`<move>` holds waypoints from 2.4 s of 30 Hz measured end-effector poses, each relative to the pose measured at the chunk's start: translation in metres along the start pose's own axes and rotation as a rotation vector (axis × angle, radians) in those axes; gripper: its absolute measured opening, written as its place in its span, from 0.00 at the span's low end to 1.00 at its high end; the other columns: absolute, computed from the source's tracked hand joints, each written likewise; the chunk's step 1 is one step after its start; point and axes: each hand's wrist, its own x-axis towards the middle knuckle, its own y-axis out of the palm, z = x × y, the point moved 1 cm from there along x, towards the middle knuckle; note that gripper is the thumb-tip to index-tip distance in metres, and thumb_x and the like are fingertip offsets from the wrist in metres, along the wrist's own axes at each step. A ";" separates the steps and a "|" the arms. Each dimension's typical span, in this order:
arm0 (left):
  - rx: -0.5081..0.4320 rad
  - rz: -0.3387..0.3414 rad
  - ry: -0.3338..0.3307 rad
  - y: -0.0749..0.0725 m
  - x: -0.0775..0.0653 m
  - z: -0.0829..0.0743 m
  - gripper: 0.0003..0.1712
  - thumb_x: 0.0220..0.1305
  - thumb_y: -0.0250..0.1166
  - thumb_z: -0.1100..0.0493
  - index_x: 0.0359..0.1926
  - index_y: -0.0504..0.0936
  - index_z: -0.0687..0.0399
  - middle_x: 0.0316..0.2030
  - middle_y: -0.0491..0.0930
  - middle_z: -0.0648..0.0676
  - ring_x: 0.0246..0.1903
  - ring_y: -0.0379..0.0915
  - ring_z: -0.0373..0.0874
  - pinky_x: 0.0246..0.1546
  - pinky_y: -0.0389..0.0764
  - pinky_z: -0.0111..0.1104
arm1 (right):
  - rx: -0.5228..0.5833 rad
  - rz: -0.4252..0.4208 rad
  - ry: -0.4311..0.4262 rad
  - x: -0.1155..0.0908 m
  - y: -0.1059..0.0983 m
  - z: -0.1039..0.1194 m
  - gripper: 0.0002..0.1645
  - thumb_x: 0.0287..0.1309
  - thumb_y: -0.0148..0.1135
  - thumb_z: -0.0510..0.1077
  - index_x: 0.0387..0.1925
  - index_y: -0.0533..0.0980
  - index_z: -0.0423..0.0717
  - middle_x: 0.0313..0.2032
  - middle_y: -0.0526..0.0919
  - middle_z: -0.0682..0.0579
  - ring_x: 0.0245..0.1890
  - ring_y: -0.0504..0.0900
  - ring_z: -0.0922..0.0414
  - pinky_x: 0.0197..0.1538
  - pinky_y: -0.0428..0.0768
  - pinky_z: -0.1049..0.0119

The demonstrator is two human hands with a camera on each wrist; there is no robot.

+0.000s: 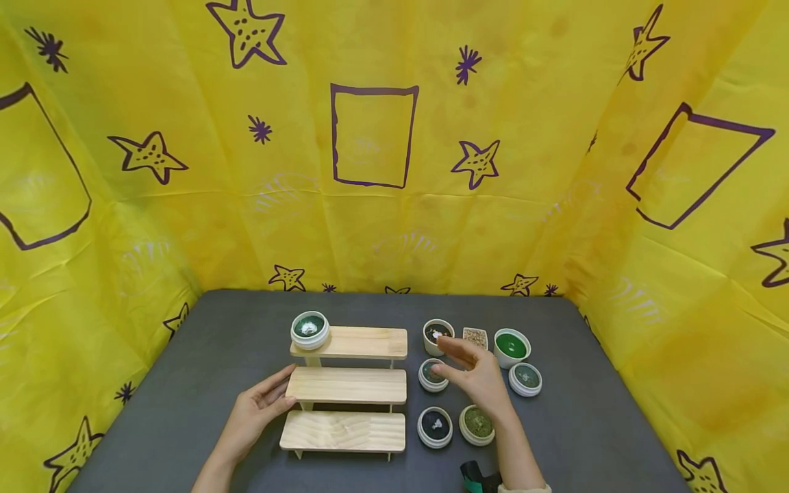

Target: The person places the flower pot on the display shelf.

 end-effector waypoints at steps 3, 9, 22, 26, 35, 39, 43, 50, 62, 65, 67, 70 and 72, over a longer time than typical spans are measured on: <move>0.002 0.002 0.007 0.000 0.000 -0.001 0.35 0.62 0.66 0.68 0.68 0.64 0.75 0.69 0.62 0.75 0.54 0.74 0.21 0.50 0.80 0.19 | 0.001 0.019 -0.005 -0.005 -0.010 -0.008 0.29 0.55 0.72 0.39 0.59 0.76 0.39 0.56 0.83 0.44 0.53 0.83 0.70 0.55 0.82 0.75; 0.008 -0.012 0.000 0.000 0.000 0.000 0.36 0.62 0.67 0.67 0.68 0.65 0.75 0.69 0.62 0.74 0.54 0.74 0.21 0.50 0.80 0.19 | 0.004 0.060 0.004 -0.014 -0.030 -0.019 0.27 0.58 0.68 0.36 0.59 0.75 0.34 0.51 0.86 0.60 0.50 0.84 0.70 0.52 0.81 0.78; -0.004 -0.005 -0.021 0.000 0.002 0.002 0.36 0.62 0.67 0.68 0.68 0.65 0.73 0.69 0.65 0.70 0.55 0.74 0.21 0.51 0.80 0.20 | 0.105 0.316 -0.081 -0.036 -0.066 -0.043 0.23 0.59 0.59 0.26 0.57 0.71 0.23 0.56 0.84 0.57 0.57 0.82 0.66 0.58 0.79 0.77; -0.001 0.003 -0.019 0.000 0.003 0.003 0.36 0.62 0.67 0.67 0.69 0.65 0.72 0.69 0.65 0.69 0.55 0.74 0.22 0.51 0.80 0.20 | 0.181 0.396 -0.124 -0.038 -0.072 -0.051 0.24 0.58 0.58 0.23 0.57 0.69 0.19 0.58 0.83 0.53 0.58 0.82 0.64 0.60 0.78 0.76; -0.008 0.007 -0.018 0.000 0.003 0.003 0.36 0.62 0.67 0.67 0.69 0.64 0.73 0.69 0.65 0.70 0.55 0.74 0.21 0.51 0.80 0.20 | 0.356 0.577 -0.088 -0.040 -0.080 -0.072 0.29 0.58 0.54 0.20 0.62 0.61 0.15 0.63 0.78 0.43 0.65 0.77 0.61 0.66 0.73 0.76; -0.005 0.004 -0.013 -0.001 0.003 0.003 0.36 0.62 0.67 0.67 0.68 0.65 0.73 0.69 0.64 0.71 0.55 0.74 0.21 0.51 0.79 0.19 | 0.401 0.626 -0.045 -0.041 -0.079 -0.079 0.32 0.58 0.55 0.21 0.63 0.58 0.15 0.65 0.77 0.47 0.66 0.75 0.63 0.67 0.72 0.77; -0.003 -0.004 -0.018 -0.001 0.003 0.003 0.36 0.61 0.67 0.67 0.68 0.65 0.73 0.69 0.64 0.71 0.55 0.74 0.21 0.51 0.79 0.19 | 0.439 0.688 -0.016 -0.041 -0.076 -0.084 0.34 0.59 0.56 0.22 0.65 0.55 0.15 0.67 0.75 0.47 0.68 0.73 0.64 0.67 0.71 0.78; -0.010 -0.014 -0.017 0.000 0.001 0.003 0.36 0.61 0.68 0.68 0.68 0.65 0.74 0.68 0.65 0.72 0.55 0.74 0.21 0.50 0.80 0.20 | 0.451 0.738 0.032 -0.042 -0.074 -0.094 0.38 0.57 0.59 0.25 0.66 0.54 0.17 0.66 0.75 0.51 0.66 0.74 0.65 0.65 0.74 0.76; -0.009 -0.007 -0.004 -0.002 0.001 0.002 0.35 0.61 0.67 0.68 0.67 0.65 0.74 0.68 0.63 0.73 0.55 0.74 0.21 0.50 0.80 0.20 | 0.444 0.779 0.067 -0.044 -0.070 -0.099 0.41 0.56 0.60 0.25 0.67 0.53 0.20 0.67 0.73 0.55 0.65 0.74 0.67 0.64 0.74 0.76; -0.012 0.004 -0.013 -0.002 0.001 0.002 0.36 0.62 0.67 0.67 0.68 0.65 0.74 0.69 0.63 0.71 0.55 0.74 0.21 0.51 0.80 0.20 | 0.429 0.771 0.075 -0.044 -0.070 -0.099 0.41 0.55 0.61 0.26 0.67 0.54 0.20 0.67 0.74 0.56 0.64 0.74 0.68 0.63 0.74 0.77; -0.015 0.004 -0.013 -0.002 0.001 0.003 0.36 0.61 0.67 0.67 0.68 0.65 0.74 0.69 0.63 0.71 0.55 0.74 0.22 0.51 0.81 0.21 | 0.418 0.764 0.081 -0.044 -0.070 -0.098 0.41 0.55 0.61 0.26 0.67 0.55 0.21 0.66 0.75 0.56 0.63 0.75 0.68 0.63 0.75 0.77; -0.019 -0.002 -0.019 -0.001 0.001 0.003 0.36 0.61 0.67 0.68 0.68 0.65 0.73 0.69 0.64 0.70 0.55 0.74 0.22 0.50 0.81 0.21 | 0.407 0.760 0.088 -0.044 -0.069 -0.098 0.40 0.55 0.62 0.27 0.67 0.57 0.22 0.65 0.76 0.57 0.62 0.75 0.68 0.62 0.76 0.77; -0.020 -0.005 -0.022 -0.001 0.000 0.004 0.36 0.61 0.67 0.68 0.68 0.65 0.73 0.69 0.64 0.70 0.55 0.75 0.22 0.50 0.81 0.21 | 0.401 0.759 0.093 -0.044 -0.068 -0.098 0.39 0.55 0.62 0.27 0.66 0.57 0.22 0.64 0.76 0.58 0.61 0.75 0.68 0.61 0.76 0.76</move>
